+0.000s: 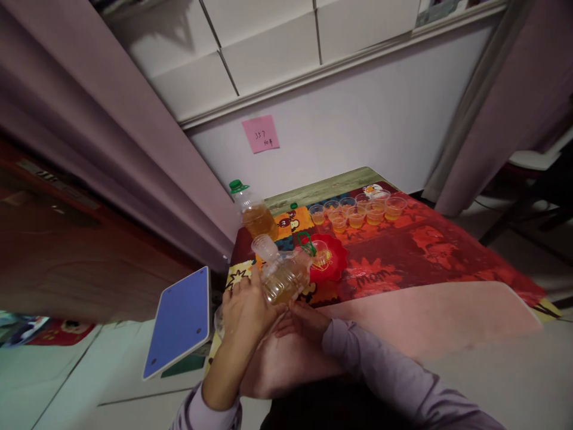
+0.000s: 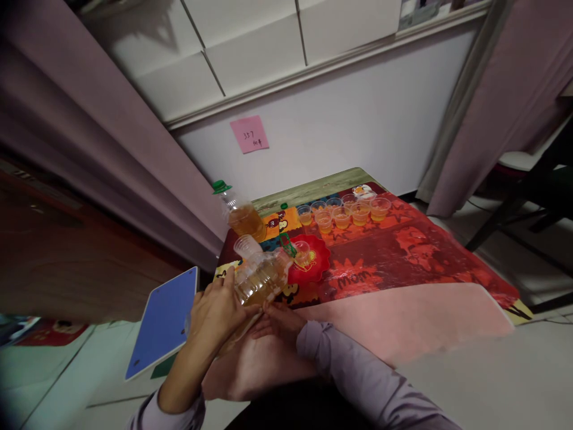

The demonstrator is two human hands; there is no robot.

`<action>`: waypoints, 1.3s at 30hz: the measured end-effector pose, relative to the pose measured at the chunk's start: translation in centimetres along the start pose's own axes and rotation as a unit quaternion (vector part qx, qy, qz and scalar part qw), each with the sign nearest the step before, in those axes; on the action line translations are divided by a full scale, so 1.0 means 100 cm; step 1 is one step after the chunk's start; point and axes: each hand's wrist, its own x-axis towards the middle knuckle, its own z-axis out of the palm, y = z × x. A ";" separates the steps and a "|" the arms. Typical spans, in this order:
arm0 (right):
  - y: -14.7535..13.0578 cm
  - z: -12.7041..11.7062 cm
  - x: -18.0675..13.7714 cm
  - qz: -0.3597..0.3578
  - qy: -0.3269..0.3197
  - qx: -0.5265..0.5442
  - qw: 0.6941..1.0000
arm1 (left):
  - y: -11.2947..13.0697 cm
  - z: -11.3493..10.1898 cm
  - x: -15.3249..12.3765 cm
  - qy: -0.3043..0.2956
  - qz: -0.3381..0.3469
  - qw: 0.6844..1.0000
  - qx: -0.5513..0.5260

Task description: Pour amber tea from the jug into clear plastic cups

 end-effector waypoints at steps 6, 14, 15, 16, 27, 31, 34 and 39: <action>-0.003 0.001 -0.003 -0.001 -0.009 0.001 1.000 | 0.001 -0.001 0.000 -0.009 0.001 1.000 0.010; 0.000 -0.002 0.000 -0.002 -0.016 0.001 1.000 | -0.001 0.003 0.001 0.002 -0.002 1.000 0.009; 0.001 -0.002 0.000 -0.003 -0.013 0.002 1.000 | -0.001 0.003 0.001 0.003 0.000 1.000 0.008; 0.001 -0.003 0.001 -0.003 -0.011 0.003 1.000 | -0.001 0.003 0.001 0.002 0.000 1.000 0.009; -0.004 0.001 -0.003 -0.008 -0.020 0.000 1.000 | 0.001 -0.003 -0.002 -0.009 0.003 1.000 0.023; -0.004 0.001 -0.004 -0.008 -0.013 0.010 1.000 | 0.003 -0.005 -0.002 -0.015 -0.005 1.000 0.024; -0.004 0.001 -0.004 -0.003 -0.005 0.022 1.000 | 0.004 -0.006 -0.002 -0.023 -0.006 0.999 0.021; -0.005 0.001 -0.005 -0.005 -0.003 0.013 1.000 | 0.003 -0.003 -0.001 -0.011 -0.008 1.000 0.025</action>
